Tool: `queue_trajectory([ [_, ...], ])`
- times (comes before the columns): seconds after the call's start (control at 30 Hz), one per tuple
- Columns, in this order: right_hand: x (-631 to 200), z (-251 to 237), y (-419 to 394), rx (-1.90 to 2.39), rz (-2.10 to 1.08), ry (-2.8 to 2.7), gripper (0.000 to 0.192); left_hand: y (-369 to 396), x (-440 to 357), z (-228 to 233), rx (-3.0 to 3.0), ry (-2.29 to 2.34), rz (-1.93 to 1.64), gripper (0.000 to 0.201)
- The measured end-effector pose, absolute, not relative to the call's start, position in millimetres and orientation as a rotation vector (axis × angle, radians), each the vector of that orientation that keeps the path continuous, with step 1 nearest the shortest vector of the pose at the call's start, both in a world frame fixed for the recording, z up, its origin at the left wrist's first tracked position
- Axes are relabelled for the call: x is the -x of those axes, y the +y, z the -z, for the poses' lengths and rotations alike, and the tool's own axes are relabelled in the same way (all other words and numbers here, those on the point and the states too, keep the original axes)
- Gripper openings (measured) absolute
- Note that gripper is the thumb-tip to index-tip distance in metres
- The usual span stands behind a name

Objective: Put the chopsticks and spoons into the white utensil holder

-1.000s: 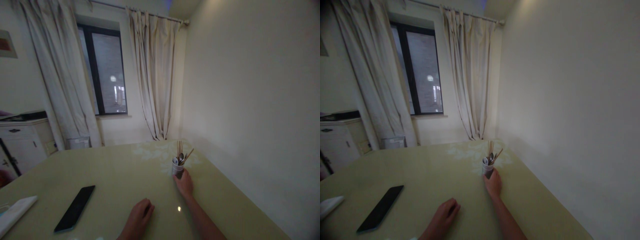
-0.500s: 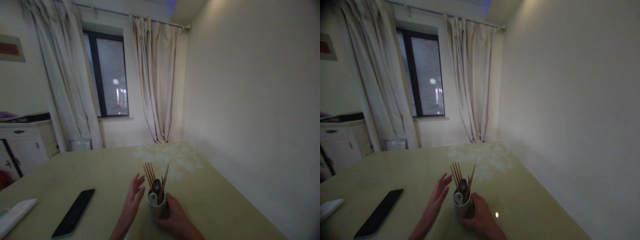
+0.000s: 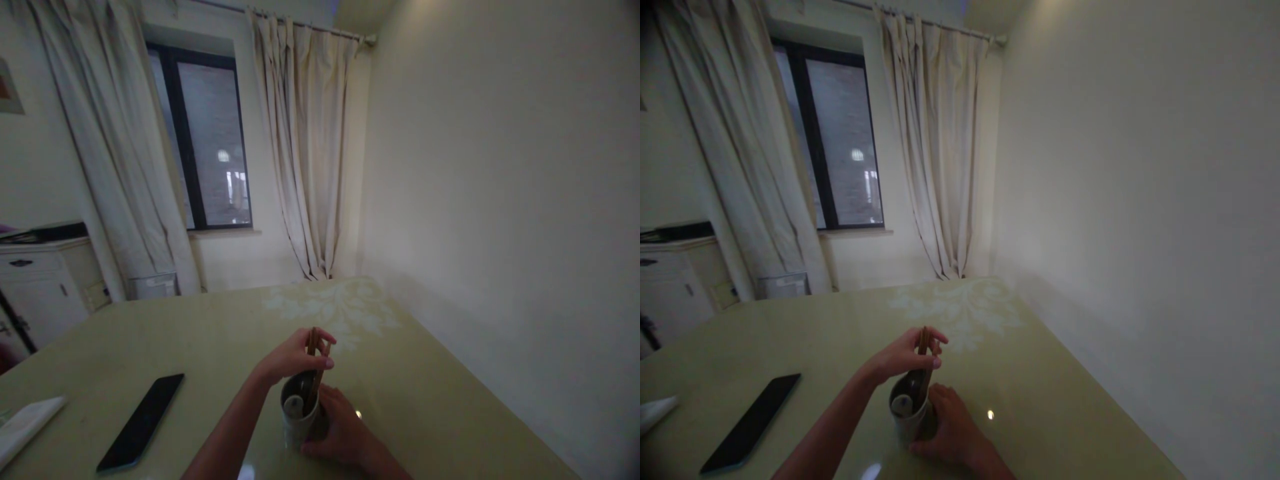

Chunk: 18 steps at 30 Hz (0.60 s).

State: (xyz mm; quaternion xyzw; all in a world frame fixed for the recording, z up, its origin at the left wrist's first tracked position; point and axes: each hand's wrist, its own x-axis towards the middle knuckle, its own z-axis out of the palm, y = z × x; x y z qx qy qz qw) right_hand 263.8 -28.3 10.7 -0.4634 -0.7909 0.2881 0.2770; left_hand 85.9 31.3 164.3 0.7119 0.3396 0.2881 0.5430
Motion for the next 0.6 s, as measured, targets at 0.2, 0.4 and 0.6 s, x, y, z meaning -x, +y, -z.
queue_trajectory([
  [0.2,-265,-5,-27,1.217,-0.794,-2.111,0.091,21,-92,-168,-1.903,0.822,-0.772,0.059],
  [0.4,-264,-12,-28,1.15,-0.791,-2.11,0.089,16,-90,-183,-1.783,0.787,-1.104,0.062],
  [0.6,-264,-17,-30,1.215,-0.829,-2.082,0.088,5,-65,-229,-1.549,0.734,-1.489,0.052],
])
